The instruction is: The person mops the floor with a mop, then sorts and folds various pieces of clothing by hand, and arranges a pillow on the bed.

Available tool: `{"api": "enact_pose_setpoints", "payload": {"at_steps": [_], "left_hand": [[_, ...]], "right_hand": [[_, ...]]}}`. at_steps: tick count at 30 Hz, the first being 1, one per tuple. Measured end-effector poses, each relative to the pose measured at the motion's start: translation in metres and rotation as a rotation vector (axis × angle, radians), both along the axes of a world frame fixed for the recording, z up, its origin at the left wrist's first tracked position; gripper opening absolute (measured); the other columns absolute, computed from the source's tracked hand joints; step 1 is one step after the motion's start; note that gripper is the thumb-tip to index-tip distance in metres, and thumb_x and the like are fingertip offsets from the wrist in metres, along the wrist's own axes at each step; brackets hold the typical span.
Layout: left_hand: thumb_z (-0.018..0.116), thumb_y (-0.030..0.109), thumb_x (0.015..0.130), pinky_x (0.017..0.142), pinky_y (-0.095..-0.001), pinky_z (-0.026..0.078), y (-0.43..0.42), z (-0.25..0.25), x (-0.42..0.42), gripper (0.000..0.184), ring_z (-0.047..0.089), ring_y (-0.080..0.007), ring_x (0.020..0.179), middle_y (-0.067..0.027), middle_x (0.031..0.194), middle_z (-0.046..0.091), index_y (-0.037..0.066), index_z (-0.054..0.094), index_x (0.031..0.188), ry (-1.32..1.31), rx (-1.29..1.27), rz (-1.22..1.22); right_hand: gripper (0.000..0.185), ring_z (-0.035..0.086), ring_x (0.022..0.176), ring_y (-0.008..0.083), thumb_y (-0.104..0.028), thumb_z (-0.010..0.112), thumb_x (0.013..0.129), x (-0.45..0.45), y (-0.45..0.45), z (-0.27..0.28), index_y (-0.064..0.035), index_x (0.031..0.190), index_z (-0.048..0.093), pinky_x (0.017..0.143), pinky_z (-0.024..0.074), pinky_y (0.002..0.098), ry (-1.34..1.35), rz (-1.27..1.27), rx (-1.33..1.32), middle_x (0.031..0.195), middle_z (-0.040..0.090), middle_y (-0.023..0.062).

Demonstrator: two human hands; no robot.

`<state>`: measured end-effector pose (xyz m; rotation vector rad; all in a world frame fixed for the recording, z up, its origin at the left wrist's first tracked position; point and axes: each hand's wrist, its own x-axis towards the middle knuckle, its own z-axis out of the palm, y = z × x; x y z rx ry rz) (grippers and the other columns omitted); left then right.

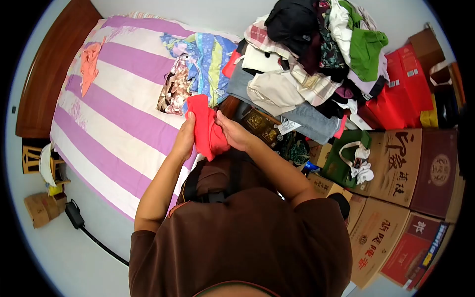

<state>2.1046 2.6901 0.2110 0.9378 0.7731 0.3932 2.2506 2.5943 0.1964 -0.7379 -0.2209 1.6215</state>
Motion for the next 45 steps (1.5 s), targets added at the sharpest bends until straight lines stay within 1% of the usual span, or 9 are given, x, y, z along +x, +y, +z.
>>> {"api": "enact_pose_setpoints", "payload": {"at_steps": [7,19,22,25,32,36,40,42,45], "left_hand": [[0.039,0.05,0.101,0.082,-0.0278,0.044,0.014,0.012,0.0,0.058,0.056,-0.0132,0.09,-0.0064,0.099,0.064,-0.002,0.063,0.107,0.244,0.346,-0.309],[0.053,0.026,0.095,0.096,-0.0322,0.041,0.079,0.009,-0.024,0.038,0.056,-0.0172,0.107,-0.01,0.116,0.061,-0.002,0.056,0.119,0.035,0.156,0.36],[0.055,0.018,0.093,0.091,-0.0279,0.041,0.094,0.01,-0.039,0.026,0.057,-0.0132,0.098,-0.0062,0.104,0.064,-0.001,0.062,0.109,0.032,0.398,0.127],[0.055,0.011,0.093,0.09,-0.0252,0.041,0.078,0.027,-0.029,0.019,0.057,-0.011,0.095,-0.0034,0.096,0.066,-0.001,0.066,0.103,-0.013,0.369,0.096],[0.058,0.014,0.094,0.081,-0.0245,0.042,0.09,0.024,-0.009,0.021,0.054,-0.0109,0.086,-0.0031,0.104,0.058,-0.004,0.067,0.102,0.092,0.736,0.178],[0.059,0.015,0.095,0.056,-0.0229,0.036,0.101,0.05,0.002,0.02,0.046,-0.0083,0.064,-0.001,0.076,0.056,-0.003,0.068,0.096,0.122,1.002,0.026],[0.055,0.022,0.098,0.051,-0.0231,0.031,0.098,0.126,0.04,0.027,0.041,-0.007,0.054,0.0023,0.058,0.047,-0.002,0.067,0.097,0.046,0.564,-0.099],[0.048,0.023,0.1,0.056,-0.0239,0.039,0.107,0.159,0.077,0.028,0.05,-0.0094,0.058,0.0001,0.064,0.054,-0.001,0.063,0.101,-0.168,0.529,-0.177],[0.05,0.023,0.099,0.107,-0.0382,0.038,0.111,0.241,0.163,0.039,0.056,-0.0231,0.12,-0.0152,0.125,0.059,-0.001,0.051,0.13,-0.553,0.613,-0.255]], "right_hand": [[0.032,0.057,0.113,0.0145,-0.024,0.051,0.1,0.009,0.001,0.007,-0.0052,0.127,0.053,0.099,0.043,0.0326,-0.139,-0.202,0.092,0.122,0.06,0.004],[0.014,0.059,0.074,0.0135,-0.017,0.052,0.098,0.073,-0.006,0.043,-0.0047,0.103,0.057,0.07,0.0488,0.0295,-0.548,-0.802,0.02,0.084,0.064,0.0012],[0.026,0.065,0.076,0.0284,-0.026,0.058,0.094,0.108,-0.029,0.058,-0.0023,0.105,0.058,0.071,0.0512,0.0383,-1.662,-0.294,-0.293,0.086,0.068,0.0133],[0.041,0.064,0.087,0.0386,-0.036,0.061,0.089,0.1,-0.043,0.068,-0.0015,0.11,0.058,0.076,0.0507,0.0457,-1.931,0.076,-0.469,0.094,0.067,0.0221],[0.044,0.058,0.106,0.0334,-0.035,0.067,0.082,0.113,-0.078,0.093,-0.0034,0.111,0.06,0.088,0.0458,0.0412,-1.743,0.035,0.137,0.113,0.06,0.0205],[0.02,0.057,0.098,0.0332,-0.014,0.071,0.078,0.122,-0.098,0.131,-0.0076,0.096,0.065,0.084,0.0459,0.0375,-1.742,0.096,-0.137,0.104,0.056,0.0138],[0.016,0.06,0.085,0.0275,-0.011,0.07,0.08,0.146,-0.115,0.185,-0.0024,0.092,0.064,0.077,0.0476,0.033,-1.873,-0.387,-0.044,0.098,0.058,0.012],[0.015,0.059,0.08,0.0186,-0.011,0.069,0.083,0.171,-0.121,0.217,0.0007,0.091,0.064,0.073,0.0471,0.0295,-1.845,-0.637,0.011,0.09,0.06,0.0081],[0.018,0.057,0.076,0.0102,-0.016,0.065,0.089,0.216,-0.121,0.299,0.001,0.095,0.066,0.071,0.0452,0.0241,-1.796,-0.947,-0.218,0.084,0.065,0.0004]]}}
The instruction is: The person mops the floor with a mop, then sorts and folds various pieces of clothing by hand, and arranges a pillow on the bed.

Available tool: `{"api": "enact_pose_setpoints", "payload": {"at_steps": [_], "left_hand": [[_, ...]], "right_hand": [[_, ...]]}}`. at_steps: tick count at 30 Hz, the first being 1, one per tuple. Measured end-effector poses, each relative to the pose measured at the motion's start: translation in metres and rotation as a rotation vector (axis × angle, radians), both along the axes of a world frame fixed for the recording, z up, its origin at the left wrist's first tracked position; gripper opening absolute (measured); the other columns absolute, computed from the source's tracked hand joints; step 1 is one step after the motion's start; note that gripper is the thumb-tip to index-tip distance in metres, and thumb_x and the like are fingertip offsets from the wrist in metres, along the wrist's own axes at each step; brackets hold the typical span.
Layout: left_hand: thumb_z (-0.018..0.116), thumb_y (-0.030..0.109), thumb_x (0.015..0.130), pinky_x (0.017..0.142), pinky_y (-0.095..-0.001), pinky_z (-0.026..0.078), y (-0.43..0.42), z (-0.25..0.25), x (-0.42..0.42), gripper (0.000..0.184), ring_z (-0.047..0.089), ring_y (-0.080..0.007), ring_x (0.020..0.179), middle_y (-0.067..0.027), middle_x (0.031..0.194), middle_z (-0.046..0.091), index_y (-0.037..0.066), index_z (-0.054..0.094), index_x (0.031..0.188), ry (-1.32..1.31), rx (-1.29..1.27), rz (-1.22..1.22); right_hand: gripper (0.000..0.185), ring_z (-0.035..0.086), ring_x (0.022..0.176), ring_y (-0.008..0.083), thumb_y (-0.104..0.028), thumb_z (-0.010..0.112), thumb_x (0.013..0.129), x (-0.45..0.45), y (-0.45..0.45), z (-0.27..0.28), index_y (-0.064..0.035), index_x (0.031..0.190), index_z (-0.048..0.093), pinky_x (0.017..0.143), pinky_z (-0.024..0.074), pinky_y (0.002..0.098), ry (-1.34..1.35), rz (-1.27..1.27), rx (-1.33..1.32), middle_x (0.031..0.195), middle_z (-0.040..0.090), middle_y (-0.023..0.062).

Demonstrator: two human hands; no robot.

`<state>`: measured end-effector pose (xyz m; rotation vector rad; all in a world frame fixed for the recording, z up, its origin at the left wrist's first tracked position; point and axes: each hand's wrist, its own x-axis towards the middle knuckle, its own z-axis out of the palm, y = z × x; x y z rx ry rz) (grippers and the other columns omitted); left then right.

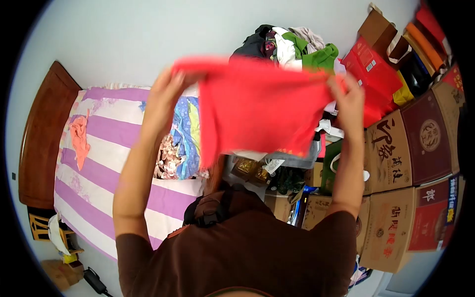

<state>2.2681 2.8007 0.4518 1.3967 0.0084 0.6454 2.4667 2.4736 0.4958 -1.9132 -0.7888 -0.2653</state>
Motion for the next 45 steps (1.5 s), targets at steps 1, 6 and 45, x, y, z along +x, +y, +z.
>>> {"api": "enact_pose_setpoints", "payload": {"at_steps": [1,6,45], "left_hand": [[0.05,0.023,0.099,0.112,-0.0384,0.031,0.001,0.025,0.031,0.05,0.045,-0.0251,0.131,-0.0163,0.14,0.048,0.001,0.037,0.143,-0.102,0.027,-0.073],[0.05,0.031,0.099,0.11,-0.0382,0.032,0.006,0.031,0.123,0.079,0.041,-0.0258,0.134,-0.018,0.151,0.033,0.004,-0.001,0.153,-0.086,0.054,-0.087],[0.052,0.028,0.098,0.07,-0.0256,0.048,-0.231,-0.406,-0.27,0.041,0.065,-0.0167,0.083,-0.0106,0.101,0.067,-0.001,0.053,0.127,1.177,-1.344,1.024]], "right_hand": [[0.023,0.059,0.08,0.0091,-0.02,0.067,0.088,0.028,0.006,0.028,0.0006,0.099,0.068,0.073,0.0461,0.0243,-0.139,-0.027,0.104,0.085,0.066,0.0018],[0.048,0.061,0.105,0.029,-0.037,0.066,0.086,0.186,0.022,0.097,-0.0032,0.12,0.062,0.091,0.0474,0.0391,-0.293,-0.665,-0.278,0.118,0.061,0.0199],[0.103,0.062,0.106,0.0394,-0.044,0.075,0.075,-0.055,0.51,-0.653,-0.0164,0.152,0.012,0.085,0.0518,0.0466,0.196,0.413,-1.265,0.134,0.048,0.0271]]}}
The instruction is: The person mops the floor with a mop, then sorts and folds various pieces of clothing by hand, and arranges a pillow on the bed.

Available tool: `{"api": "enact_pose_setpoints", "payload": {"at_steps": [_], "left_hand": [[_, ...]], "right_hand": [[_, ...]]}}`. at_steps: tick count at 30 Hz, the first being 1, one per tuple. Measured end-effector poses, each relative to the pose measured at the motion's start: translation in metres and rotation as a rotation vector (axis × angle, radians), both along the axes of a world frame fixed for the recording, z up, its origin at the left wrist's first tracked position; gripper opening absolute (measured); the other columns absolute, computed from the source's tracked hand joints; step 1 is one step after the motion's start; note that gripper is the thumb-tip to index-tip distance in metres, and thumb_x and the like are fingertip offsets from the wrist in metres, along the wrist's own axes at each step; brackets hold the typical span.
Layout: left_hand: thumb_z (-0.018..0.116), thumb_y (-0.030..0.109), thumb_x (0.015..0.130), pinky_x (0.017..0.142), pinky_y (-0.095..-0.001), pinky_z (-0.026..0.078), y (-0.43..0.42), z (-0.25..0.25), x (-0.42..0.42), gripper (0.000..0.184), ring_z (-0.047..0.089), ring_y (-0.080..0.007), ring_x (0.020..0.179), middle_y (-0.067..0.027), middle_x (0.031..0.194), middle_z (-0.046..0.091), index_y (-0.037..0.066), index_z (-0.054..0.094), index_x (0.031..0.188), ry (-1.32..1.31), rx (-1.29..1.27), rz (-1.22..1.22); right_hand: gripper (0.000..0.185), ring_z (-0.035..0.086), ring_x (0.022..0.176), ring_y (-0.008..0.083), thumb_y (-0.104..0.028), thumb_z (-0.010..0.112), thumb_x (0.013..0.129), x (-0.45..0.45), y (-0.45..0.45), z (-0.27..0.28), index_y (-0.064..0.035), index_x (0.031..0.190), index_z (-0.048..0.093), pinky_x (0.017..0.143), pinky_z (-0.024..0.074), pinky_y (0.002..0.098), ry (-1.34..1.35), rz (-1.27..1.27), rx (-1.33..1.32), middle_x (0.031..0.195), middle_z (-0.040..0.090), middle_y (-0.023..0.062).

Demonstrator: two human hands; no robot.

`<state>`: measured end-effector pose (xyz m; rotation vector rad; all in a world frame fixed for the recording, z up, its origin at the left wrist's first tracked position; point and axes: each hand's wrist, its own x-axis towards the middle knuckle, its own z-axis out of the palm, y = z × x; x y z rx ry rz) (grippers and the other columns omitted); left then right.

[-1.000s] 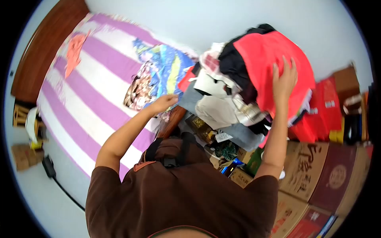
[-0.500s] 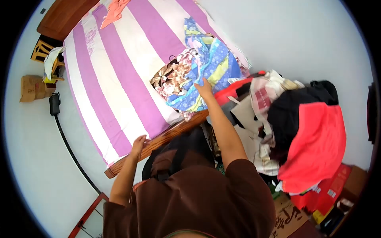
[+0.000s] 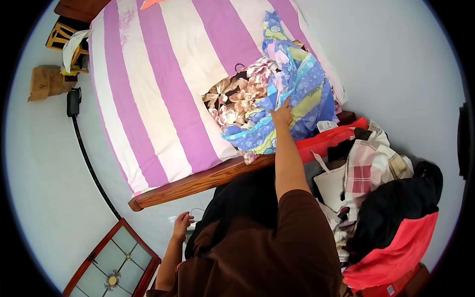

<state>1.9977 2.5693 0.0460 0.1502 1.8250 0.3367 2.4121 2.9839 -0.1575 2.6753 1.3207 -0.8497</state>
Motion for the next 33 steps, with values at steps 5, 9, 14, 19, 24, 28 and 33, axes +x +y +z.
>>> {"api": "enact_pose_setpoints", "payload": {"at_steps": [5,9,14,19,24,28,33], "left_hand": [[0.052,0.028,0.099,0.073,-0.026,0.048,0.01,-0.019,0.003,0.04,0.064,-0.0167,0.085,-0.0113,0.102,0.067,-0.001,0.054,0.126,-0.054,0.066,-0.063],[0.052,0.03,0.099,0.079,-0.0284,0.047,0.055,-0.023,0.009,0.04,0.064,-0.0168,0.088,-0.0095,0.103,0.067,0.001,0.055,0.126,-0.066,0.127,-0.206],[0.053,0.038,0.098,0.082,-0.0321,0.048,0.116,-0.029,0.013,0.045,0.062,-0.0181,0.093,-0.0086,0.105,0.065,0.005,0.054,0.128,-0.157,0.175,-0.257],[0.052,0.056,0.093,0.087,-0.0379,0.05,0.17,-0.002,0.016,0.067,0.056,-0.024,0.113,-0.0118,0.128,0.054,0.008,0.042,0.139,-0.447,0.19,-0.115],[0.039,0.072,0.088,0.1,-0.0481,0.046,0.192,0.022,0.004,0.083,0.054,-0.0285,0.121,-0.0132,0.135,0.053,0.009,0.041,0.142,-0.845,0.254,0.004],[0.056,0.043,0.092,0.091,-0.0409,0.052,0.183,0.032,-0.025,0.055,0.063,-0.0271,0.105,-0.0139,0.117,0.063,0.003,0.051,0.129,-0.925,0.184,0.01],[0.065,0.023,0.081,0.08,-0.0375,0.057,0.162,0.034,-0.061,0.038,0.067,-0.0245,0.087,-0.0124,0.098,0.068,0.002,0.06,0.111,-0.855,0.142,-0.104]], "right_hand": [[0.049,0.065,0.092,0.0399,-0.032,0.067,0.083,0.012,-0.006,-0.029,-0.0162,0.126,0.052,0.077,0.0514,0.0493,0.002,0.029,0.04,0.098,0.067,0.0207],[0.03,0.065,0.088,0.039,-0.028,0.066,0.083,-0.014,-0.036,0.027,-0.0202,0.112,0.064,0.074,0.0508,0.0503,0.128,0.008,0.118,0.096,0.068,0.0169],[0.028,0.065,0.082,0.0369,-0.021,0.067,0.082,-0.079,-0.119,0.106,-0.021,0.109,0.065,0.071,0.0496,0.0495,0.319,0.231,0.295,0.087,0.068,0.0132],[0.019,0.062,0.077,0.0355,-0.012,0.065,0.074,-0.145,-0.194,0.193,-0.0111,0.094,0.065,0.065,0.047,0.0476,0.429,0.525,0.663,0.081,0.062,0.0123],[0.015,0.061,0.069,0.0322,-0.011,0.062,0.073,-0.217,-0.265,0.266,-0.012,0.089,0.059,0.059,0.048,0.046,0.554,0.733,0.684,0.076,0.056,0.0085],[0.016,0.062,0.075,0.0343,-0.015,0.063,0.078,-0.258,-0.31,0.296,-0.0095,0.092,0.058,0.062,0.0494,0.0448,0.698,0.721,0.649,0.082,0.059,0.0105],[0.03,0.063,0.083,0.025,-0.025,0.062,0.091,-0.273,-0.355,0.304,-0.0066,0.114,0.058,0.075,0.0504,0.0343,1.14,0.517,0.301,0.094,0.063,0.011]]}}
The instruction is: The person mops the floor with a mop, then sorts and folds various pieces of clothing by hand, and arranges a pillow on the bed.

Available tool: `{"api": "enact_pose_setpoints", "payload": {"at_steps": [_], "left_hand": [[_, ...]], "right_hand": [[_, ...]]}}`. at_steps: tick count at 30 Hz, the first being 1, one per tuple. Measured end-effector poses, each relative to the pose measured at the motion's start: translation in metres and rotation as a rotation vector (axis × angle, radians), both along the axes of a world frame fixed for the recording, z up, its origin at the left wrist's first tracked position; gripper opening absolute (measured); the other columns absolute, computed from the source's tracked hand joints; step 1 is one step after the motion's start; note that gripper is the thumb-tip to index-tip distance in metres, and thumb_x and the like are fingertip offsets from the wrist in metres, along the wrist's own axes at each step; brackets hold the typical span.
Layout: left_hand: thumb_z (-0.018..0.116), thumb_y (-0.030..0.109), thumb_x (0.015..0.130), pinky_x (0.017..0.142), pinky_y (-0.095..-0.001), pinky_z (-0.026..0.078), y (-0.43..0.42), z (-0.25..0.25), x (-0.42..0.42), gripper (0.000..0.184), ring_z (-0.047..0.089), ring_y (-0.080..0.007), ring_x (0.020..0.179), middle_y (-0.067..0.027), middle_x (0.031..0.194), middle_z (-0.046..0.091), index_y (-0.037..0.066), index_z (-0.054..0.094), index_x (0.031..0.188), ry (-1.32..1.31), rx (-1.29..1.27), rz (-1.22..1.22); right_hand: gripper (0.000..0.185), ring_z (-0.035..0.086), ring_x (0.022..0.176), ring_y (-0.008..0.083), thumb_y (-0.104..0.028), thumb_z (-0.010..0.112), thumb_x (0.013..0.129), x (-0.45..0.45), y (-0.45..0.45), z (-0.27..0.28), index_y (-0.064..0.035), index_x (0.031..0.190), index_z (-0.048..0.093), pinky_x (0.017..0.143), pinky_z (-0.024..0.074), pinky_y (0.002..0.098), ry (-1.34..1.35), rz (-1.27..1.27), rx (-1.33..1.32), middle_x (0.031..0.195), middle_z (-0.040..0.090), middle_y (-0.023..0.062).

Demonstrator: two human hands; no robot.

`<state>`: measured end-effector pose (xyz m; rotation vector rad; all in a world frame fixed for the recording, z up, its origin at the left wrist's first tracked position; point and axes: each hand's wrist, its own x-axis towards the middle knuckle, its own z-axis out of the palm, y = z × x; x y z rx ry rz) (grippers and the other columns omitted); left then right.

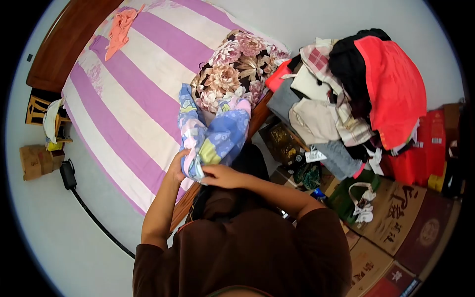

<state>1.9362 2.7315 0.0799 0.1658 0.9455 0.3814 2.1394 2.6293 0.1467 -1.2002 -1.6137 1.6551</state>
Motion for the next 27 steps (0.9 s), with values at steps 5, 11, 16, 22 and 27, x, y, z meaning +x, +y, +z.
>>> {"api": "enact_pose_setpoints", "payload": {"at_steps": [5,11,16,22,27], "left_hand": [[0.062,0.016,0.077,0.087,-0.0397,0.055,-0.029,0.048,0.011,0.046,0.067,-0.0274,0.091,-0.016,0.103,0.066,-0.003,0.054,0.118,-0.069,0.067,0.006],[0.063,0.011,0.076,0.091,-0.0366,0.049,-0.081,0.104,0.045,0.054,0.063,-0.0247,0.101,-0.0133,0.114,0.063,0.0,0.051,0.128,-0.096,0.23,-0.503],[0.066,0.016,0.08,0.096,-0.0337,0.045,-0.111,0.134,0.064,0.059,0.059,-0.0219,0.107,-0.0105,0.123,0.059,-0.001,0.048,0.134,-0.044,0.495,-0.802],[0.057,0.021,0.096,0.082,-0.0286,0.048,-0.123,0.131,0.058,0.031,0.061,-0.0142,0.091,-0.0056,0.102,0.067,-0.002,0.063,0.116,-0.137,1.05,-0.736],[0.064,0.015,0.091,0.082,-0.0319,0.05,-0.143,0.105,0.075,0.035,0.063,-0.0187,0.088,-0.0082,0.104,0.066,-0.001,0.056,0.122,0.695,1.811,-0.619]], "right_hand": [[0.063,0.059,0.1,0.0182,-0.056,0.053,0.092,0.031,-0.06,-0.052,-0.0094,0.134,0.051,0.089,0.0457,0.032,0.455,-0.607,-0.828,0.115,0.061,0.0086],[0.065,0.053,0.122,0.0248,-0.057,0.05,0.093,0.037,-0.087,-0.043,-0.0106,0.138,0.047,0.106,0.0391,0.0424,1.075,-0.642,-0.781,0.134,0.054,0.0118],[0.05,0.058,0.117,0.0254,-0.045,0.05,0.096,0.043,-0.103,-0.043,-0.0081,0.13,0.055,0.105,0.0422,0.0448,1.227,-0.765,-0.662,0.13,0.059,0.011],[0.047,0.062,0.109,0.0243,-0.035,0.057,0.093,0.077,-0.192,-0.001,-0.0034,0.128,0.054,0.1,0.0469,0.0414,1.141,-0.907,-0.458,0.125,0.062,0.0113],[0.048,0.064,0.106,0.0214,-0.022,0.062,0.089,0.099,-0.28,0.062,-0.003,0.131,0.051,0.094,0.0509,0.037,0.987,-0.947,-0.311,0.121,0.062,0.0119]]}}
